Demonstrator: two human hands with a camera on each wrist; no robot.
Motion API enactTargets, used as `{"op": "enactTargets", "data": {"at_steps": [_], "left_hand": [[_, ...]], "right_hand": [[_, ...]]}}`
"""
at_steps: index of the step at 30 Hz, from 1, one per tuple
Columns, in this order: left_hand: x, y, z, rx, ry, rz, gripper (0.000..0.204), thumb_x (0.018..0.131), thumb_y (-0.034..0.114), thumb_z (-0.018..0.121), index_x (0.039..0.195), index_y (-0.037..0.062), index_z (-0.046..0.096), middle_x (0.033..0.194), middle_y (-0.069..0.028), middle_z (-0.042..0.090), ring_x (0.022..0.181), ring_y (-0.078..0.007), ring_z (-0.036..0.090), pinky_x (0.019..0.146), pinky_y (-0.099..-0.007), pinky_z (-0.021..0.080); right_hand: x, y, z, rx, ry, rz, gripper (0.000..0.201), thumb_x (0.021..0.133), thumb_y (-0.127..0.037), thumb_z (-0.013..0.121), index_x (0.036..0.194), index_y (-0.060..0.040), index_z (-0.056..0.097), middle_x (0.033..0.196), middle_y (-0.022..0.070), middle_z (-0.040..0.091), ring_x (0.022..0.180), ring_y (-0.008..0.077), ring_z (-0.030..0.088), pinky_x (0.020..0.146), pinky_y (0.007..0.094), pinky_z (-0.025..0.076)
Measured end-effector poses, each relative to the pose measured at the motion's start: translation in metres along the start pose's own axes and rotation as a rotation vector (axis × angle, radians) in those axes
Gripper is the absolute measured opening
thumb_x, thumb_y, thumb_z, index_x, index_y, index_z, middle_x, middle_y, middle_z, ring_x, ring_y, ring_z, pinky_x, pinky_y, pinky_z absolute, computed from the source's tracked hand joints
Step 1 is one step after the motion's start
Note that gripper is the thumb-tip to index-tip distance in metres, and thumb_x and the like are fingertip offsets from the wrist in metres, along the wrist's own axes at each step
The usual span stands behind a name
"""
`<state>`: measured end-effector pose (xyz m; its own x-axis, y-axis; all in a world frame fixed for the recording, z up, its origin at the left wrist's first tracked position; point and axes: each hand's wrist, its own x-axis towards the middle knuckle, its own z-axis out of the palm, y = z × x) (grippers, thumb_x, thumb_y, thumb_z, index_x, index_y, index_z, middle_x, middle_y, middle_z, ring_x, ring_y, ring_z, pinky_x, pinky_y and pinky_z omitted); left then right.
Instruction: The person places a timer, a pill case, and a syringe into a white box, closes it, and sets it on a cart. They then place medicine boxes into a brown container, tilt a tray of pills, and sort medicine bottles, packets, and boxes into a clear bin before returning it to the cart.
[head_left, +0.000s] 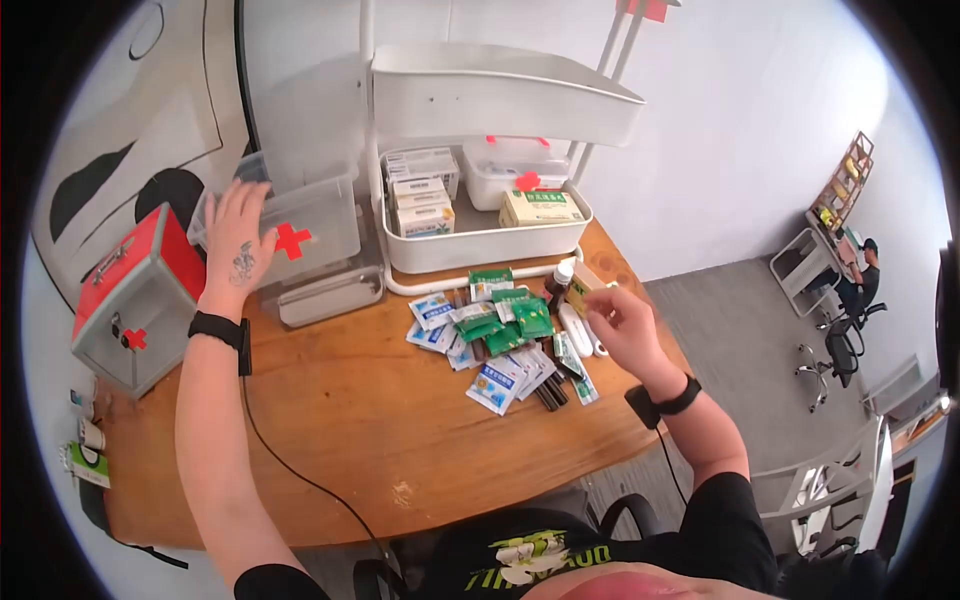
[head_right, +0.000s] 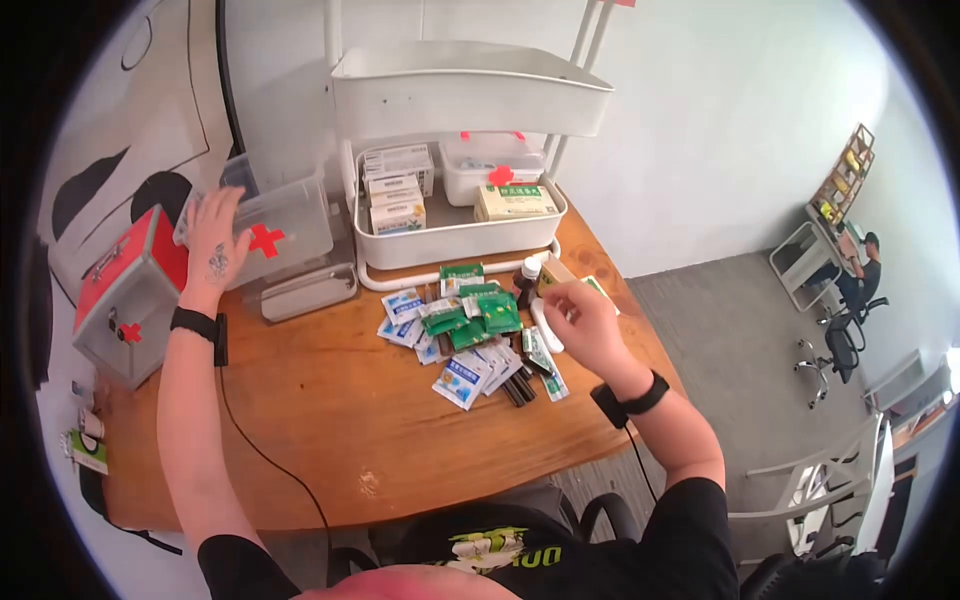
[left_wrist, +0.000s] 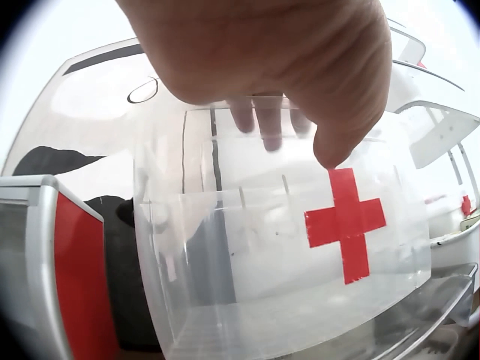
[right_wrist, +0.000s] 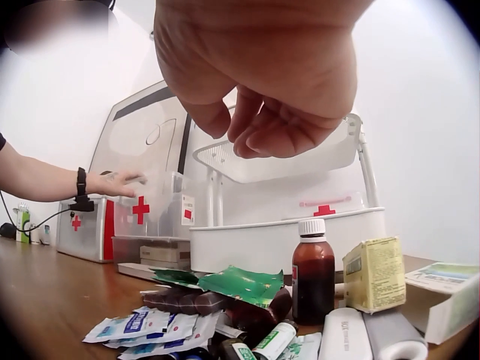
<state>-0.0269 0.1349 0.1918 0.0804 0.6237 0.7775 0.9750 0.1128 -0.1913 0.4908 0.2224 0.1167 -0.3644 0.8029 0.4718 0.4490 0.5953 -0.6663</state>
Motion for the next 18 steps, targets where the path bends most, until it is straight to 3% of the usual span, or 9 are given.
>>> {"op": "enactTargets", "data": {"at_steps": [2,5,6,8,10,11,13,16,18], "left_hand": [[-0.008,0.015,0.0,0.022,0.109,-0.084,0.056,0.08,0.006,0.073,0.134,0.0061,0.057,0.142,-0.0155,0.054,0.136,-0.0372,0.046,0.116,-0.0539,0.032],[-0.039,0.06,-0.011,-0.218,0.27,-0.174,0.053,0.085,0.007,0.069,0.137,0.004,0.055,0.139,-0.0178,0.056,0.134,-0.0376,0.049,0.117,-0.0475,0.033],[-0.056,0.08,-0.015,-0.351,0.247,-0.234,0.049,0.087,0.004,0.067,0.134,0.0027,0.057,0.138,-0.017,0.058,0.132,-0.0358,0.051,0.115,-0.0429,0.037],[-0.09,0.116,-0.025,-0.718,0.008,-0.482,0.044,0.091,0.0,0.062,0.135,0.0019,0.055,0.137,-0.0131,0.059,0.133,-0.0267,0.053,0.114,-0.0385,0.038],[-0.123,0.147,-0.029,-1.424,-0.184,-0.877,0.045,0.094,0.005,0.064,0.137,0.0024,0.053,0.134,-0.0154,0.06,0.124,-0.0263,0.058,0.104,-0.0376,0.047],[-0.137,0.152,-0.031,-1.543,-0.295,-0.946,0.044,0.095,0.005,0.063,0.138,0.002,0.053,0.132,-0.0151,0.061,0.122,-0.0248,0.059,0.102,-0.0364,0.048],[-0.155,0.157,-0.031,-1.778,-0.518,-1.069,0.044,0.098,0.007,0.062,0.14,0.0014,0.051,0.13,-0.0144,0.062,0.119,-0.0218,0.061,0.099,-0.034,0.05],[-0.177,0.152,-0.017,-1.949,-0.654,-1.091,0.043,0.099,0.011,0.063,0.139,0.0014,0.052,0.126,-0.0136,0.065,0.116,-0.0214,0.062,0.097,-0.0341,0.05],[-0.184,0.149,-0.006,-2.055,-0.648,-1.105,0.044,0.099,0.013,0.064,0.139,0.0011,0.051,0.125,-0.0135,0.065,0.116,-0.0217,0.063,0.097,-0.0345,0.051]], "right_hand": [[0.016,-0.002,0.003,-0.03,-0.01,0.003,0.016,0.087,-0.006,0.072,0.103,-0.0027,0.071,0.087,0.0053,0.07,0.073,0.0124,0.064,0.065,0.0281,0.052],[0.04,0.004,0.011,-0.128,-0.018,-0.024,0.02,0.087,-0.01,0.072,0.106,-0.0021,0.072,0.084,0.0066,0.071,0.074,0.0136,0.065,0.068,0.0296,0.053],[0.051,0.004,0.013,-0.142,-0.036,0.003,0.022,0.087,-0.011,0.071,0.107,-0.002,0.072,0.085,0.0072,0.071,0.075,0.0139,0.066,0.07,0.0296,0.054],[0.075,0.002,0.019,-0.143,-0.079,0.041,0.026,0.087,-0.014,0.07,0.11,-0.0017,0.072,0.086,0.0083,0.073,0.077,0.015,0.067,0.072,0.03,0.054],[0.106,0.003,0.03,-0.156,-0.128,0.021,0.028,0.087,-0.014,0.069,0.112,-0.001,0.072,0.086,0.0071,0.073,0.078,0.0131,0.065,0.072,0.0291,0.053],[0.12,0.005,0.038,-0.183,-0.155,-0.003,0.028,0.088,-0.012,0.069,0.113,-0.0004,0.072,0.085,0.0056,0.072,0.077,0.0103,0.063,0.07,0.028,0.052],[0.145,-0.002,0.056,-0.265,-0.195,-0.068,0.035,0.086,-0.017,0.071,0.117,-0.0014,0.071,0.094,0.0105,0.074,0.085,0.0188,0.069,0.077,0.0333,0.055],[0.174,-0.026,0.082,-0.433,-0.338,-0.19,0.045,0.084,-0.021,0.072,0.125,-0.0037,0.067,0.106,0.015,0.073,0.095,0.0295,0.071,0.087,0.0383,0.055],[0.193,-0.02,0.106,-0.52,-0.388,-0.273,0.051,0.083,-0.022,0.074,0.13,-0.0059,0.064,0.115,0.0165,0.07,0.103,0.0325,0.068,0.092,0.0393,0.054]]}}
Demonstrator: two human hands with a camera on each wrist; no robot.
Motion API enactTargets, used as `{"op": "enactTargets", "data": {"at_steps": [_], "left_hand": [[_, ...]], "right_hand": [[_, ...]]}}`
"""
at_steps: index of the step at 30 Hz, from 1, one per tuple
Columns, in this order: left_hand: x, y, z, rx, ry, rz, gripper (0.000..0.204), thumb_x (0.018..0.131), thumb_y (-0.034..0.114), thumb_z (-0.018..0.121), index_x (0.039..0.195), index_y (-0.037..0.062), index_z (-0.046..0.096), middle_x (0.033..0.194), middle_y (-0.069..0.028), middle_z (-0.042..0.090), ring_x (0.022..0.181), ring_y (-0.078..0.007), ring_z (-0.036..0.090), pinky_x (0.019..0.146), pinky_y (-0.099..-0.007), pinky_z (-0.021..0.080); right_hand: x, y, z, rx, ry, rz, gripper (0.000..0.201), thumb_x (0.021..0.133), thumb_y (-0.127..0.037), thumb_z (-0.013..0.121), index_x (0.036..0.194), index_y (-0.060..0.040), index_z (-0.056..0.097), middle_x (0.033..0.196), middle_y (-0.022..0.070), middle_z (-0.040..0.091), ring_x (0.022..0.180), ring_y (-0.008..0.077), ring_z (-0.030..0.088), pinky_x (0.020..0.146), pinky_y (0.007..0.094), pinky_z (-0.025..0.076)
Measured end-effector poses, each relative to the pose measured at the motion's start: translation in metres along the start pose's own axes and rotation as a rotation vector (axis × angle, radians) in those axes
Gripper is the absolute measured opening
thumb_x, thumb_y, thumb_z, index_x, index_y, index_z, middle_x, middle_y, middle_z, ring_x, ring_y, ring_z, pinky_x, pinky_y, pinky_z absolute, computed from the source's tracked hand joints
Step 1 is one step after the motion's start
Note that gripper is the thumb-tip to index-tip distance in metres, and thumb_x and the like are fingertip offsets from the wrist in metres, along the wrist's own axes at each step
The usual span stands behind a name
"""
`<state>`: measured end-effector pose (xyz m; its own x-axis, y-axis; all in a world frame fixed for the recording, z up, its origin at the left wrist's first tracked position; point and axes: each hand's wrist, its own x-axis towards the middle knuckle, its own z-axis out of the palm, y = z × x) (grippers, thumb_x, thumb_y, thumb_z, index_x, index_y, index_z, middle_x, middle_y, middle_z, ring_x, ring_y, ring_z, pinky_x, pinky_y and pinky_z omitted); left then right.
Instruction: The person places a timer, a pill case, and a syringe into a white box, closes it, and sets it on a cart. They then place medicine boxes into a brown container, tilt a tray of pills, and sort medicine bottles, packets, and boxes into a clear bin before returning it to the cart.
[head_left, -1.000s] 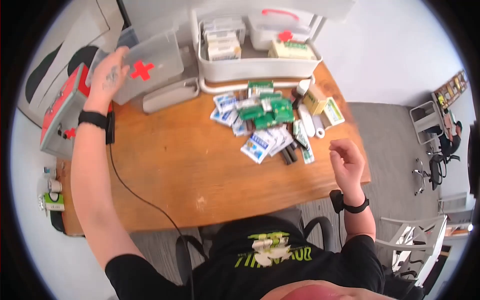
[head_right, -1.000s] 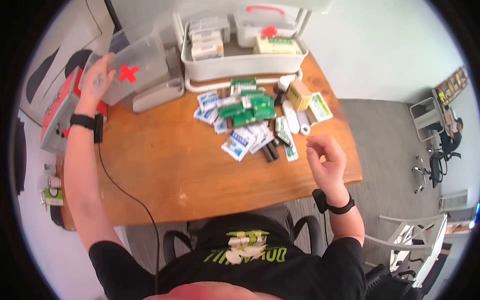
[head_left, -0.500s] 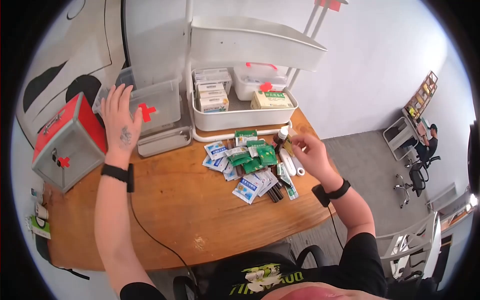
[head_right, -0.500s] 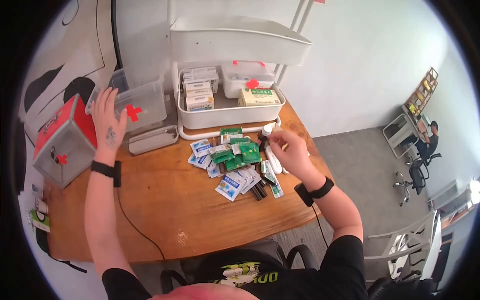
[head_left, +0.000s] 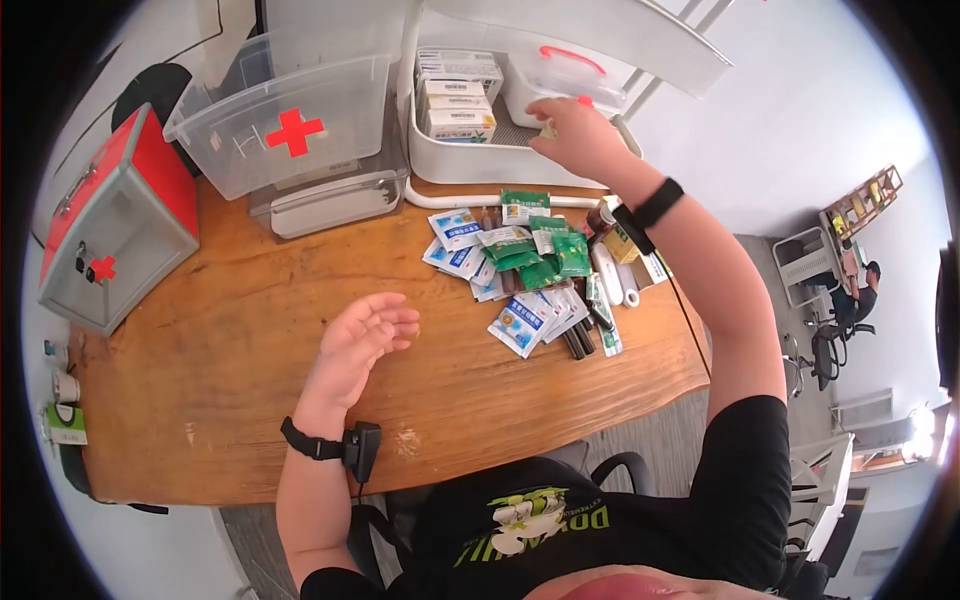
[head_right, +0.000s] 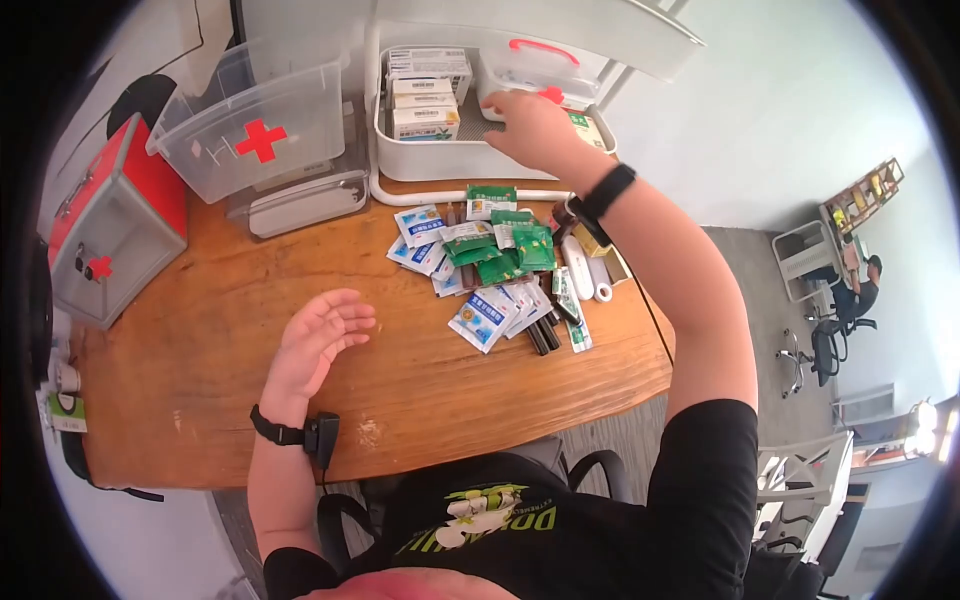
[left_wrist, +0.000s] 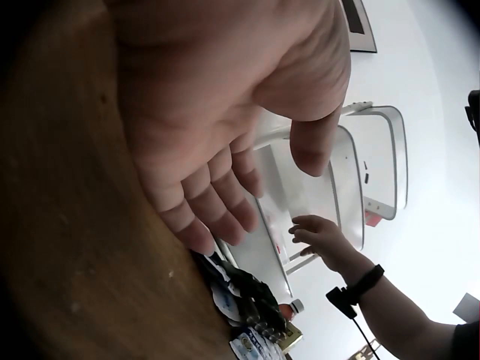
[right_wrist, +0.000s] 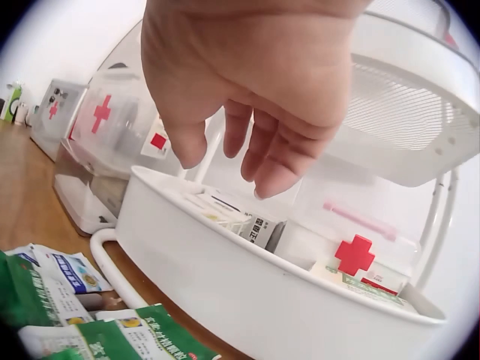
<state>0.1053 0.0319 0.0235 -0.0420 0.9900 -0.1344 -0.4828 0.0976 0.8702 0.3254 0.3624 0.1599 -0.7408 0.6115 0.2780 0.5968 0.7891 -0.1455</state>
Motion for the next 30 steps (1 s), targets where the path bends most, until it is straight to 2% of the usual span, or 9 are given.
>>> {"op": "enactTargets", "data": {"at_steps": [4,7,10,13,16,25,28,30], "left_hand": [[0.001,-0.01,-0.01,-0.04,-0.1,-0.017,0.044,0.099,0.013,0.064,0.139,0.0004,0.051,0.124,-0.0144,0.066,0.115,-0.0224,0.063,0.098,-0.0349,0.051],[0.001,-0.017,-0.018,-0.033,-0.137,-0.048,0.045,0.099,0.013,0.063,0.138,-0.0018,0.05,0.126,-0.0179,0.065,0.115,-0.0259,0.064,0.101,-0.0384,0.051],[0.004,-0.017,-0.025,-0.124,-0.137,-0.093,0.044,0.099,0.012,0.062,0.139,-0.0022,0.049,0.126,-0.0187,0.065,0.116,-0.0264,0.064,0.101,-0.0393,0.051],[0.004,-0.014,-0.025,-0.144,-0.128,-0.108,0.043,0.1,0.011,0.061,0.139,-0.0024,0.049,0.126,-0.0191,0.064,0.116,-0.0267,0.064,0.102,-0.0398,0.051],[0.005,-0.015,-0.026,-0.146,-0.127,-0.117,0.043,0.1,0.011,0.061,0.139,-0.0021,0.049,0.126,-0.0188,0.064,0.116,-0.0267,0.063,0.102,-0.0399,0.051],[0.006,-0.016,-0.028,-0.149,-0.124,-0.11,0.043,0.1,0.011,0.061,0.139,-0.0014,0.05,0.126,-0.0183,0.064,0.116,-0.0272,0.064,0.101,-0.0408,0.053],[0.006,-0.015,-0.028,-0.159,-0.126,-0.108,0.043,0.1,0.011,0.061,0.139,-0.0016,0.05,0.126,-0.0184,0.064,0.116,-0.0273,0.064,0.101,-0.041,0.053],[0.006,-0.015,-0.027,-0.156,-0.122,-0.112,0.043,0.1,0.011,0.061,0.139,-0.0017,0.05,0.126,-0.0185,0.064,0.116,-0.0274,0.064,0.101,-0.0409,0.053]], "right_hand": [[0.046,-0.002,0.028,-0.082,-0.121,-0.081,0.063,0.081,-0.024,0.076,0.14,-0.0086,0.057,0.13,0.019,0.065,0.118,0.033,0.063,0.101,0.0399,0.05],[0.078,-0.009,0.037,0.12,-0.224,-0.018,0.071,0.079,-0.025,0.078,0.144,-0.0099,0.053,0.136,0.0207,0.061,0.123,0.0332,0.06,0.104,0.041,0.048],[0.106,-0.007,0.043,0.201,-0.261,0.034,0.075,0.078,-0.026,0.079,0.146,-0.0097,0.051,0.136,0.023,0.06,0.125,0.0347,0.059,0.107,0.041,0.047],[0.119,0.007,0.058,-0.019,-0.309,-0.125,0.079,0.077,-0.027,0.08,0.147,-0.0105,0.049,0.14,0.0245,0.055,0.129,0.0374,0.055,0.11,0.0416,0.044],[0.117,0.0,0.066,-0.115,-0.346,-0.141,0.083,0.075,-0.028,0.081,0.149,-0.011,0.047,0.142,0.0245,0.052,0.132,0.0388,0.051,0.112,0.0418,0.042],[0.122,-0.007,0.078,-0.32,-0.282,-0.092,0.089,0.07,-0.031,0.085,0.149,-0.0149,0.047,0.142,0.0223,0.048,0.134,0.0416,0.046,0.115,0.0475,0.039],[0.122,0.001,0.088,-0.316,-0.168,-0.184,0.093,0.067,-0.034,0.087,0.148,-0.0132,0.048,0.14,0.0242,0.051,0.129,0.0446,0.051,0.109,0.05,0.045],[0.124,0.004,0.094,-0.27,-0.171,-0.162,0.095,0.067,-0.034,0.087,0.15,-0.0119,0.046,0.141,0.0245,0.049,0.13,0.0444,0.051,0.109,0.0491,0.045]]}}
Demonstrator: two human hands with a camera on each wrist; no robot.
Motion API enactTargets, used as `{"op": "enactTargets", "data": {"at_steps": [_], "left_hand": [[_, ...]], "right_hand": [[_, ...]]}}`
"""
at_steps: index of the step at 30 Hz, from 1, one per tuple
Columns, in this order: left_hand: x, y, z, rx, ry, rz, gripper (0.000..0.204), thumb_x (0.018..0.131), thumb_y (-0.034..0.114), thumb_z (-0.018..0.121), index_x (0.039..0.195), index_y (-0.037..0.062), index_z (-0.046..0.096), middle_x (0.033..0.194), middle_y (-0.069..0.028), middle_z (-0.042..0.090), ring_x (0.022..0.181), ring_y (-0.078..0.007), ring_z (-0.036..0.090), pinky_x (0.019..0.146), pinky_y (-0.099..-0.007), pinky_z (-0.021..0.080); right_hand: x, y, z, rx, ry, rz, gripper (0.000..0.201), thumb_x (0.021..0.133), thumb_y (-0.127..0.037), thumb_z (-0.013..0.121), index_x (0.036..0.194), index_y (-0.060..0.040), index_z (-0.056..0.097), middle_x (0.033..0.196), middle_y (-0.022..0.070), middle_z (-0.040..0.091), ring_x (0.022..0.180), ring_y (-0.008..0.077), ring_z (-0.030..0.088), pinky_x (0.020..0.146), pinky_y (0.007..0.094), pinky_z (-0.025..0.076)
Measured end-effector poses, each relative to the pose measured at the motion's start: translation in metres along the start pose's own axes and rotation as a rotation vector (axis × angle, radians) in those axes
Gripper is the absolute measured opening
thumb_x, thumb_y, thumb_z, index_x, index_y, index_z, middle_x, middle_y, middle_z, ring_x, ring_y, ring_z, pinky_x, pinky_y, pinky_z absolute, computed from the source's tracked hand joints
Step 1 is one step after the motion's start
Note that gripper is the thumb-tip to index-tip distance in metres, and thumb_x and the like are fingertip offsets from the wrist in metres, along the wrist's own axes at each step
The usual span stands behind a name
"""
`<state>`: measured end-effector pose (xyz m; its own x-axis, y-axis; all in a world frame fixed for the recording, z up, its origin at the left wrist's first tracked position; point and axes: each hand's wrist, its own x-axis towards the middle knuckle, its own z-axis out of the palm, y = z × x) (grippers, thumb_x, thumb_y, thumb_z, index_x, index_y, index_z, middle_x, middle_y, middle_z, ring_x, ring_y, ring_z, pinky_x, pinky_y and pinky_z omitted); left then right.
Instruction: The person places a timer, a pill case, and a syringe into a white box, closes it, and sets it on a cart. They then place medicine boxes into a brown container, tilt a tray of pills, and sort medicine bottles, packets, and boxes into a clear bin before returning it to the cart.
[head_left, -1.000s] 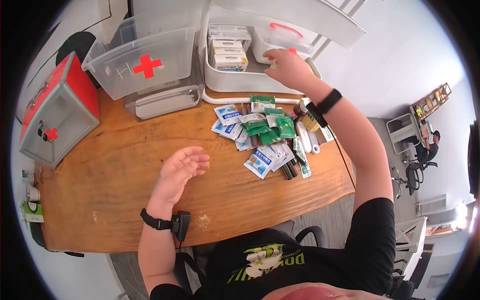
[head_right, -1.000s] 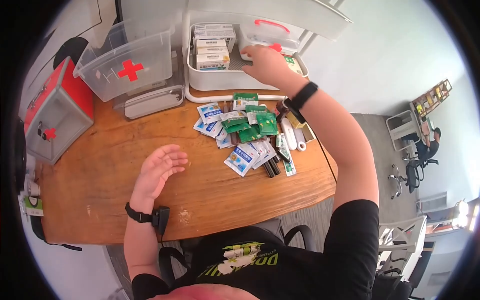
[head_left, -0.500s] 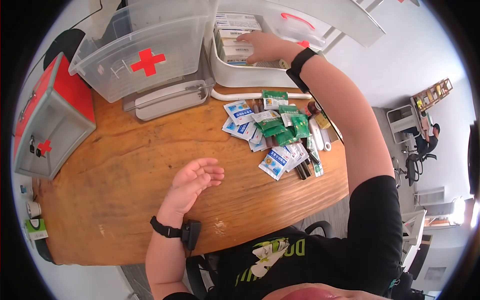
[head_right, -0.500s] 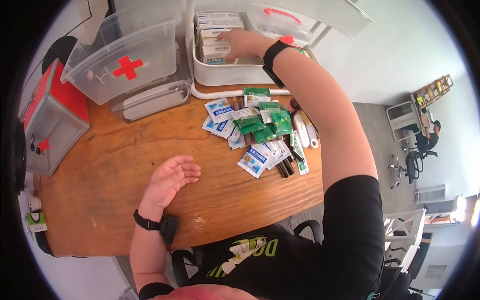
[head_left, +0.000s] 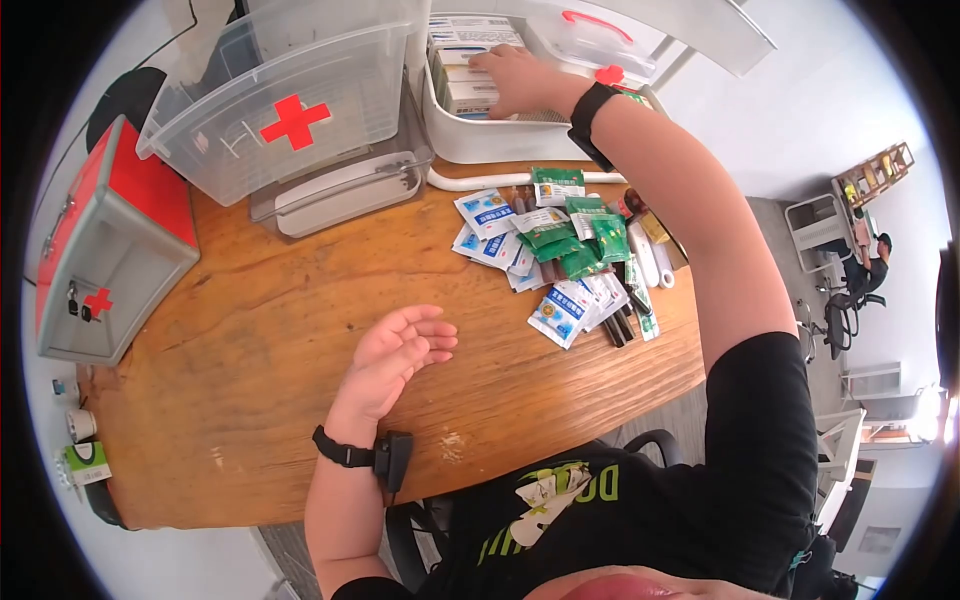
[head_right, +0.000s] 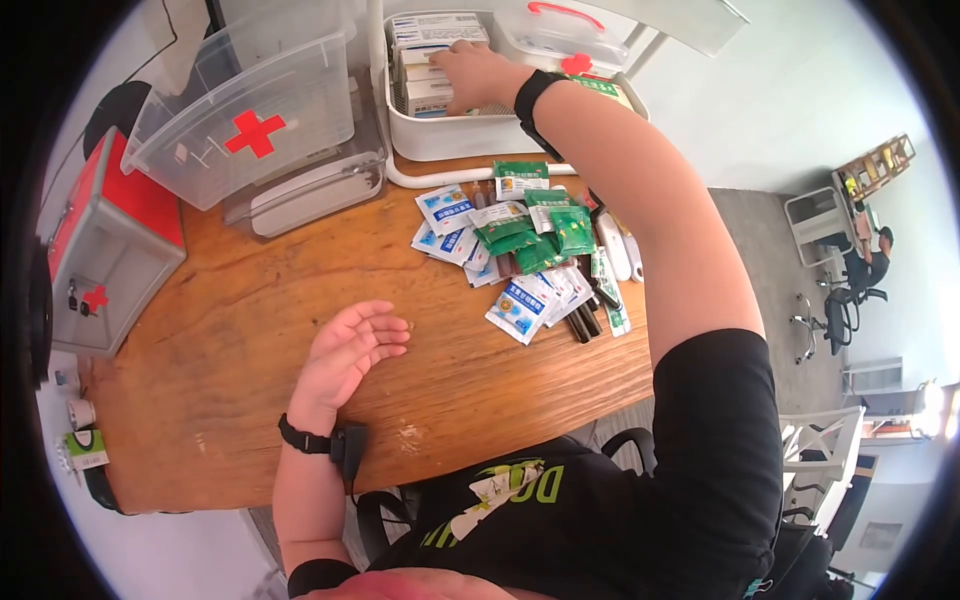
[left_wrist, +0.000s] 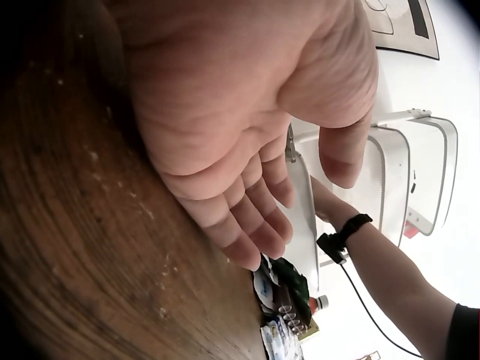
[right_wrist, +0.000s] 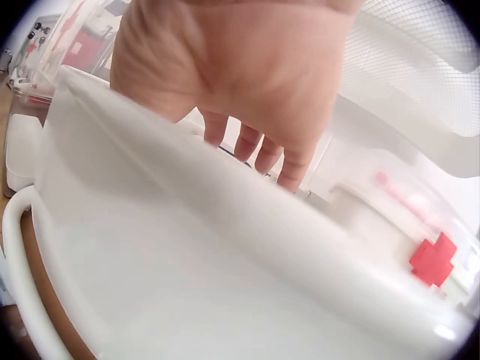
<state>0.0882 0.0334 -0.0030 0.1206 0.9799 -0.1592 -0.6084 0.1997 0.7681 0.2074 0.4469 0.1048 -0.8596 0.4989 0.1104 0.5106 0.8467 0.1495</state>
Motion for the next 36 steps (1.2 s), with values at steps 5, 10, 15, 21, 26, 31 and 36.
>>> {"op": "enactTargets", "data": {"at_steps": [5,10,15,21,26,31,36], "left_hand": [[0.001,0.0,-0.001,-0.009,-0.006,0.003,0.043,0.1,0.012,0.061,0.139,-0.0019,0.049,0.126,-0.0186,0.064,0.116,-0.0274,0.064,0.101,-0.0407,0.053],[0.001,0.001,-0.001,-0.018,-0.01,-0.004,0.043,0.1,0.012,0.061,0.14,-0.0018,0.049,0.126,-0.0186,0.064,0.116,-0.0276,0.063,0.101,-0.0409,0.053],[0.001,0.001,-0.001,-0.015,-0.008,-0.003,0.043,0.1,0.011,0.061,0.139,-0.0017,0.05,0.126,-0.0186,0.064,0.116,-0.0278,0.064,0.101,-0.0412,0.053],[0.002,0.003,0.0,-0.016,-0.015,-0.015,0.042,0.101,0.009,0.06,0.14,-0.0008,0.049,0.127,-0.0176,0.063,0.117,-0.026,0.063,0.102,-0.0395,0.052],[0.002,0.002,0.0,-0.007,-0.024,-0.012,0.042,0.101,0.009,0.06,0.14,-0.0007,0.048,0.127,-0.0174,0.063,0.116,-0.0258,0.063,0.101,-0.0395,0.052],[0.004,0.001,-0.001,-0.019,-0.033,-0.015,0.042,0.101,0.008,0.06,0.14,-0.0008,0.048,0.126,-0.017,0.063,0.115,-0.0255,0.064,0.1,-0.0395,0.053],[0.007,-0.005,-0.01,-0.029,-0.041,-0.027,0.041,0.101,0.009,0.059,0.14,-0.0009,0.049,0.124,-0.0169,0.064,0.114,-0.0258,0.065,0.099,-0.0395,0.054]], "right_hand": [[-0.003,-0.002,-0.003,0.096,-0.044,0.065,0.096,0.07,-0.028,0.086,0.153,-0.01,0.039,0.149,0.0245,0.043,0.138,0.0418,0.044,0.115,0.0456,0.04],[-0.003,0.007,0.012,0.214,0.034,0.057,0.103,0.068,-0.035,0.087,0.155,-0.0125,0.036,0.148,0.0254,0.044,0.133,0.0436,0.049,0.111,0.046,0.044],[-0.011,0.0,-0.002,0.222,0.023,0.072,0.102,0.071,-0.029,0.085,0.157,-0.015,0.033,0.151,0.0264,0.039,0.138,0.0426,0.045,0.114,0.0462,0.042],[-0.015,0.001,-0.012,0.166,-0.079,0.023,0.103,0.072,-0.031,0.085,0.158,-0.0187,0.03,0.139,0.0278,0.051,0.134,0.0454,0.048,0.112,0.05,0.042],[-0.013,-0.001,-0.002,0.186,-0.115,0.041,0.103,0.075,-0.023,0.084,0.16,-0.0194,0.026,0.139,0.0284,0.052,0.132,0.044,0.049,0.111,0.0494,0.042],[-0.01,0.004,0.009,0.179,-0.011,-0.021,0.093,0.078,-0.022,0.08,0.157,-0.0171,0.031,0.13,0.0264,0.059,0.124,0.0444,0.057,0.104,0.0481,0.049],[-0.032,-0.014,-0.023,-0.066,0.191,-0.041,0.073,0.076,-0.013,0.075,0.144,-0.0043,0.048,0.13,0.0295,0.059,0.116,0.044,0.059,0.099,0.0509,0.049]]}}
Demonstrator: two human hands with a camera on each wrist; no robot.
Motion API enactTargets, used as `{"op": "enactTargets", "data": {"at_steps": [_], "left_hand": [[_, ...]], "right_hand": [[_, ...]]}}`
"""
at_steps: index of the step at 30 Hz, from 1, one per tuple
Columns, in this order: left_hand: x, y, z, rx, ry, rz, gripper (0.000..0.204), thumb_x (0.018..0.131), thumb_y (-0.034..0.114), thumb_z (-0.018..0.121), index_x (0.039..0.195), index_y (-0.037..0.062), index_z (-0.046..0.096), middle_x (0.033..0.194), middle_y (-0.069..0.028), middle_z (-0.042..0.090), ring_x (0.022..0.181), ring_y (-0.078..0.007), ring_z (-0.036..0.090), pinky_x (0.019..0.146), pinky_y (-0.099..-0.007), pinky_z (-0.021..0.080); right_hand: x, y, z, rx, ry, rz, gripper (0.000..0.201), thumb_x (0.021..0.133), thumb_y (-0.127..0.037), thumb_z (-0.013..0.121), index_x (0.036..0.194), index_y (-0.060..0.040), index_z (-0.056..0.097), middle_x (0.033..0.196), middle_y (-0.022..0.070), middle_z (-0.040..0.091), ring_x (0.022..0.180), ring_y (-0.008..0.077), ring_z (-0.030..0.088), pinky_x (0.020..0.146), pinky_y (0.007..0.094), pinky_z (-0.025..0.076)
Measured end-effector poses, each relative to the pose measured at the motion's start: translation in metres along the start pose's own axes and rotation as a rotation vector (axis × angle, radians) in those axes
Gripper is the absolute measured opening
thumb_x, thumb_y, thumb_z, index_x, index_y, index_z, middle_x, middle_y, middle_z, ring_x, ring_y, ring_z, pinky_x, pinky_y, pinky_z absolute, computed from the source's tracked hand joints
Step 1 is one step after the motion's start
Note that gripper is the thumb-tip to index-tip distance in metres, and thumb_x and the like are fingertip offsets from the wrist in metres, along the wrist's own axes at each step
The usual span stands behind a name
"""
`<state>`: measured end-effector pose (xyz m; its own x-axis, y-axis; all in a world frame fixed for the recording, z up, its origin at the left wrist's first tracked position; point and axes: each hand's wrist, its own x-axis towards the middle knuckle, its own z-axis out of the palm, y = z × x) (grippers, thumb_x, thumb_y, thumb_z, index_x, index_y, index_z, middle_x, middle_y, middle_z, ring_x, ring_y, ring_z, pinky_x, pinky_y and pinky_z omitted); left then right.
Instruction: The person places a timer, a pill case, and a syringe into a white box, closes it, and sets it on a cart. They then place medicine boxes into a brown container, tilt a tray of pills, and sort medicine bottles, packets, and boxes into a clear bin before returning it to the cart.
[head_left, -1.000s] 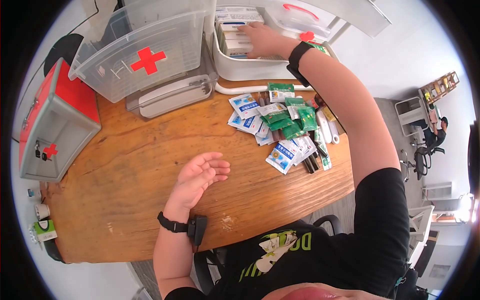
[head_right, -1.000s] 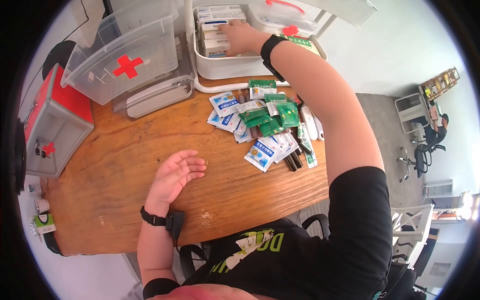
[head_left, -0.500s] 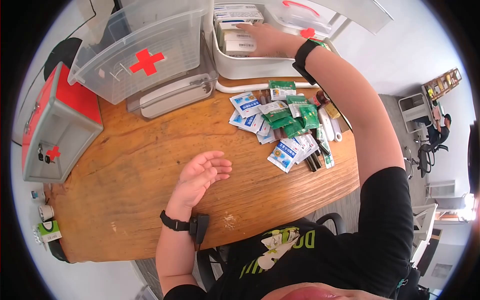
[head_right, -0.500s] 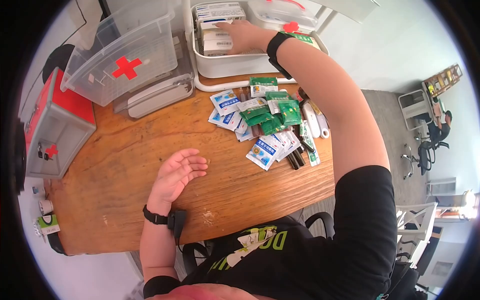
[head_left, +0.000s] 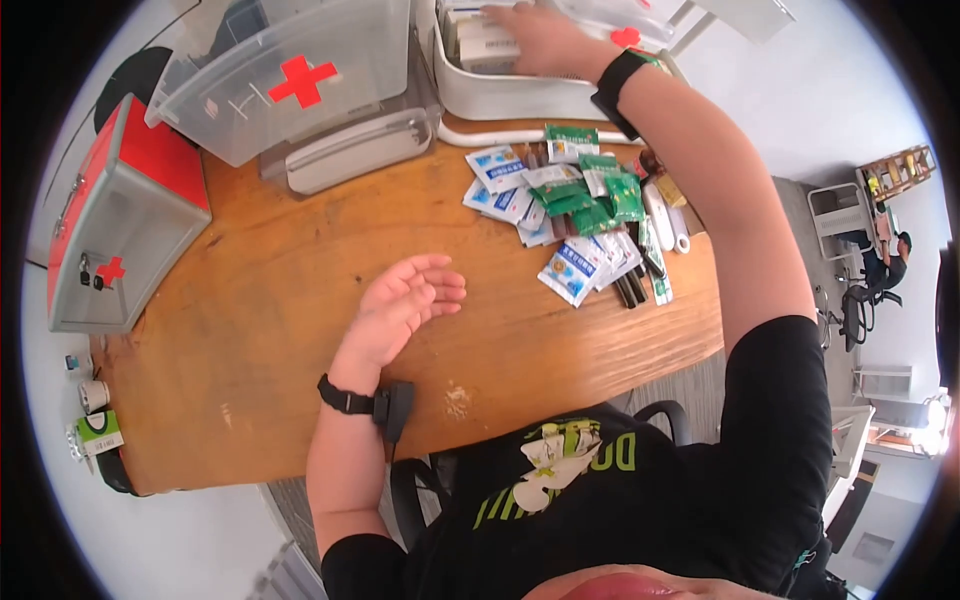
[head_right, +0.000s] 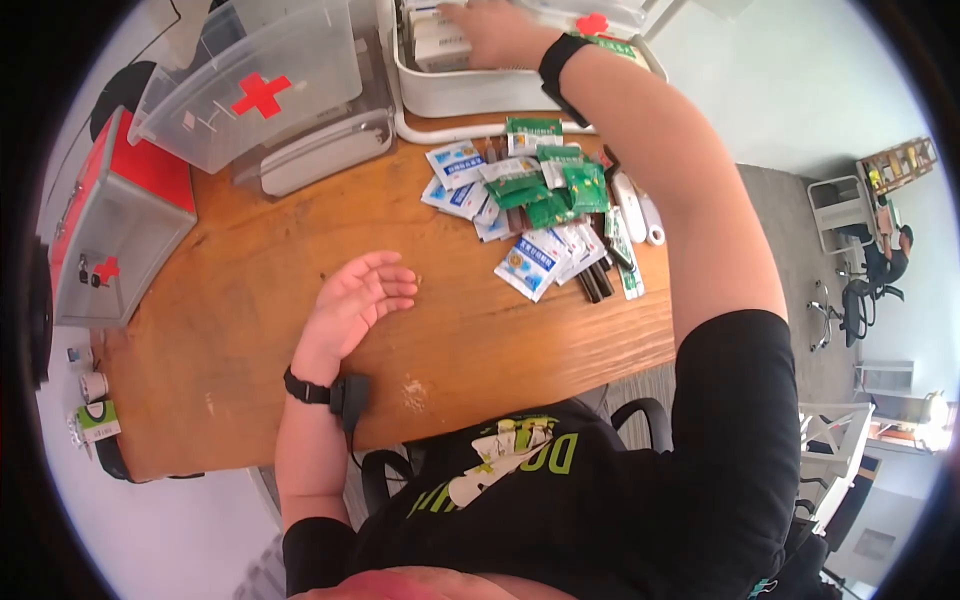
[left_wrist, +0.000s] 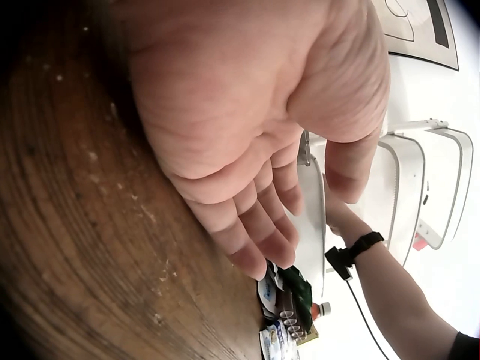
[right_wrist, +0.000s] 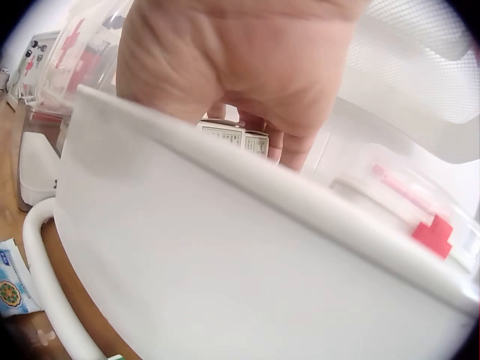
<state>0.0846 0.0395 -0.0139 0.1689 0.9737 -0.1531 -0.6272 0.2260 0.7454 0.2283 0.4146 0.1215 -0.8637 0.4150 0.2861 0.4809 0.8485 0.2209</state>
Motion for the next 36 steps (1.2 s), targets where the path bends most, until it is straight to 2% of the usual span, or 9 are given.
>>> {"op": "enactTargets", "data": {"at_steps": [1,2,5,12,15,18,24,31,36], "left_hand": [[0.0,0.002,0.0,0.002,-0.006,0.009,0.041,0.101,0.01,0.059,0.14,-0.0009,0.049,0.124,-0.0169,0.064,0.114,-0.0258,0.065,0.099,-0.0395,0.054],[0.0,0.002,0.003,0.014,0.007,0.025,0.042,0.1,0.01,0.061,0.139,-0.002,0.05,0.125,-0.0184,0.065,0.114,-0.0275,0.065,0.1,-0.0414,0.054],[-0.001,0.002,0.005,0.028,0.025,0.023,0.042,0.1,0.01,0.061,0.139,-0.0021,0.05,0.125,-0.0184,0.065,0.114,-0.0275,0.065,0.1,-0.0411,0.054],[0.0,0.002,0.005,0.055,0.046,0.022,0.043,0.101,0.012,0.06,0.139,-0.0024,0.049,0.126,-0.0186,0.064,0.114,-0.0274,0.065,0.101,-0.0407,0.054],[-0.002,0.003,0.008,0.087,0.053,0.028,0.043,0.101,0.012,0.06,0.14,-0.0027,0.049,0.126,-0.0189,0.064,0.115,-0.0276,0.065,0.102,-0.041,0.053],[-0.002,0.004,0.012,0.109,0.059,0.035,0.043,0.101,0.011,0.06,0.14,-0.0025,0.049,0.126,-0.0185,0.064,0.115,-0.0277,0.065,0.102,-0.0411,0.053],[-0.005,0.0,0.021,0.181,0.224,0.139,0.053,0.1,0.009,0.06,0.147,-0.0013,0.039,0.137,-0.0189,0.057,0.121,-0.0276,0.061,0.102,-0.0417,0.053],[0.0,-0.009,0.044,0.42,0.377,0.375,0.091,0.087,-0.002,0.072,0.159,0.0046,0.017,0.156,-0.0195,0.036,0.136,-0.0281,0.049,0.108,-0.0453,0.048],[0.001,-0.021,0.053,0.761,0.346,0.467,0.122,0.067,0.004,0.089,0.161,0.0067,0.011,0.158,-0.0206,0.026,0.142,-0.0341,0.04,0.118,-0.0459,0.035]], "right_hand": [[-0.001,0.002,-0.009,-0.064,0.1,-0.041,0.063,0.078,-0.01,0.071,0.138,0.0019,0.055,0.128,0.0319,0.059,0.112,0.0456,0.061,0.096,0.054,0.05],[0.0,-0.002,-0.03,0.205,-0.141,0.126,0.082,0.076,-0.012,0.069,0.15,-0.0003,0.037,0.141,0.0327,0.047,0.128,0.0468,0.049,0.108,0.0539,0.042],[-0.019,-0.006,-0.053,0.066,0.031,0.091,0.078,0.075,-0.01,0.069,0.148,-0.0008,0.042,0.132,0.0303,0.053,0.128,0.0468,0.049,0.109,0.0498,0.042],[-0.088,-0.032,-0.135,0.045,0.177,-0.057,0.084,0.071,-0.007,0.074,0.148,-0.0034,0.04,0.13,0.0273,0.054,0.125,0.0446,0.051,0.106,0.0488,0.044],[-0.123,-0.071,-0.167,0.315,0.049,0.028,0.068,0.075,-0.012,0.072,0.139,-0.0027,0.051,0.123,0.027,0.06,0.121,0.0428,0.056,0.104,0.0487,0.045],[-0.157,-0.094,-0.131,0.62,-0.044,0.084,0.086,0.072,-0.015,0.079,0.151,-0.0154,0.043,0.127,0.0211,0.061,0.116,0.0381,0.061,0.102,0.0434,0.05],[-0.179,-0.163,-0.06,0.787,-0.226,0.228,0.084,0.074,-0.026,0.077,0.148,-0.0046,0.042,0.122,0.0267,0.062,0.113,0.0405,0.062,0.099,0.0431,0.051],[-0.184,-0.188,-0.04,1.054,-0.113,0.461,0.084,0.085,-0.034,0.075,0.151,0.0002,0.036,0.133,0.0319,0.055,0.115,0.0377,0.062,0.1,0.042,0.05],[-0.211,-0.2,-0.029,1.09,-0.017,0.352,0.076,0.092,-0.03,0.069,0.152,0.002,0.036,0.139,0.0286,0.053,0.116,0.0364,0.062,0.097,0.0407,0.051]]}}
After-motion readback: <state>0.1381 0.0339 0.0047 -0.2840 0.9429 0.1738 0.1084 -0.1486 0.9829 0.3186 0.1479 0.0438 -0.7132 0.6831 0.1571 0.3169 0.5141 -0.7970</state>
